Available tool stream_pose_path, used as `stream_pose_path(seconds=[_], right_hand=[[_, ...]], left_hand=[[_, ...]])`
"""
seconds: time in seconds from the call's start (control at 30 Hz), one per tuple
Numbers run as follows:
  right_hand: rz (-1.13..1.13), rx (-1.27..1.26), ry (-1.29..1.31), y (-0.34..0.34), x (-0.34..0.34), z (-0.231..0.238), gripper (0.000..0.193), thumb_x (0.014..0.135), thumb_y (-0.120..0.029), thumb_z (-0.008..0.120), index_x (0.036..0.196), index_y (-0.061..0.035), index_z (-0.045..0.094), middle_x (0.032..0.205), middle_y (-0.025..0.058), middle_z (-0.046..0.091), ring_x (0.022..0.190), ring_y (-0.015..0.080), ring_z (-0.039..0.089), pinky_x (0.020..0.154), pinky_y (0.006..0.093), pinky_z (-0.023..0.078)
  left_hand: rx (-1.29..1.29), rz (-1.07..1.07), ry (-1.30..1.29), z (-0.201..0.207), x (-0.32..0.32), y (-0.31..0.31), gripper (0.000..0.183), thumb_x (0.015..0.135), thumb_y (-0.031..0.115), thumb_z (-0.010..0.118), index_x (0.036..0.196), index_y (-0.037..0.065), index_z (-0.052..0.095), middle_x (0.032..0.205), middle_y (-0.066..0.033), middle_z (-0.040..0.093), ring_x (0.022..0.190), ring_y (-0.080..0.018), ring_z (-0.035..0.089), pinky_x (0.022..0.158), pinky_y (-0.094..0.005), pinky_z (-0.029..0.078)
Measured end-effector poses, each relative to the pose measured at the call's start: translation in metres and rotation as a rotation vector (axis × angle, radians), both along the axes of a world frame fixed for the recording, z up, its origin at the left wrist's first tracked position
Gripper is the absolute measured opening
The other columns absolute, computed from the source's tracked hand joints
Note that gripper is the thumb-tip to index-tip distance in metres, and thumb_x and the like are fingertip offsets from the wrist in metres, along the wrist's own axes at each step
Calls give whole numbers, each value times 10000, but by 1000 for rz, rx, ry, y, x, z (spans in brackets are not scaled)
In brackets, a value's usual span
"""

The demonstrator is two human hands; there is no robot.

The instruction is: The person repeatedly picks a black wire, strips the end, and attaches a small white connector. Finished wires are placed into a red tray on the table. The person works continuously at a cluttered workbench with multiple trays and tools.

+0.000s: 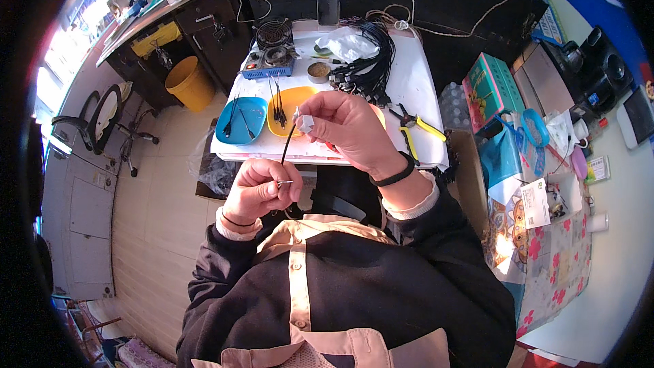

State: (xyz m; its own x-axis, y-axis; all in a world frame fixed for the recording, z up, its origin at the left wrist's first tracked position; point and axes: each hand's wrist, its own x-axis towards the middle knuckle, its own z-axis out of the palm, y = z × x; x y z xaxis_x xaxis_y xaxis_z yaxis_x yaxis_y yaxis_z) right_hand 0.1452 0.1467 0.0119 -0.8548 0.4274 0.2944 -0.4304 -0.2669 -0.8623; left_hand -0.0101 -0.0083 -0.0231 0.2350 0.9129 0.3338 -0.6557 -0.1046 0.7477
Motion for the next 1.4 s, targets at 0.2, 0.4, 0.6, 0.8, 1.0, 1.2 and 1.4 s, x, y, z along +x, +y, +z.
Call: stream_pose_path(seconds=[0.2,0.4,0.6,0.8,1.0,1.2,1.4], right_hand=[[-165,108,-18,-4,6,0,130,877,-29,669,981,4,597,910,5,620,826,60,606,752,197,504],[-263,214,52,-27,-2,-3,109,866,23,655,933,7,571,916,31,622,848,66,613,769,214,518],[-307,348,69,-27,-3,-9,95,878,40,633,950,17,576,916,44,640,819,72,615,716,207,516],[-82,-45,152,-26,-6,-23,104,903,-3,621,995,-6,574,932,60,651,837,114,630,763,245,511],[166,-364,87,-26,-7,-27,82,952,-106,565,996,-37,567,942,62,641,802,136,609,742,249,499],[16,-253,43,-31,-5,-23,82,926,-65,585,997,-38,555,942,38,623,827,108,598,752,248,501],[-139,74,3,-34,-6,-27,114,893,-14,615,990,-29,558,944,37,613,850,88,582,797,234,486]], left_hand=[[-26,225,-25,6,9,5,133,982,100,520,1000,0,605,1075,-192,632,715,-172,617,604,-258,458],[-121,705,219,18,18,15,149,982,67,520,1060,-20,612,911,-137,681,651,-164,636,577,-231,461],[-155,697,203,22,27,9,151,978,57,526,1044,-30,629,806,-112,666,552,-94,530,492,-194,372],[-114,625,119,17,25,9,144,974,48,528,1025,-41,628,815,-118,664,577,-80,514,489,-177,361],[-143,562,72,13,24,6,140,969,32,526,1035,-43,624,851,-121,667,664,-99,590,498,-169,381],[-167,550,53,16,24,5,135,970,40,525,1014,-38,626,816,-128,667,580,-96,529,496,-174,376],[-200,555,62,14,25,4,160,984,72,524,1023,-35,637,770,-82,653,545,-53,447,484,-177,309]])
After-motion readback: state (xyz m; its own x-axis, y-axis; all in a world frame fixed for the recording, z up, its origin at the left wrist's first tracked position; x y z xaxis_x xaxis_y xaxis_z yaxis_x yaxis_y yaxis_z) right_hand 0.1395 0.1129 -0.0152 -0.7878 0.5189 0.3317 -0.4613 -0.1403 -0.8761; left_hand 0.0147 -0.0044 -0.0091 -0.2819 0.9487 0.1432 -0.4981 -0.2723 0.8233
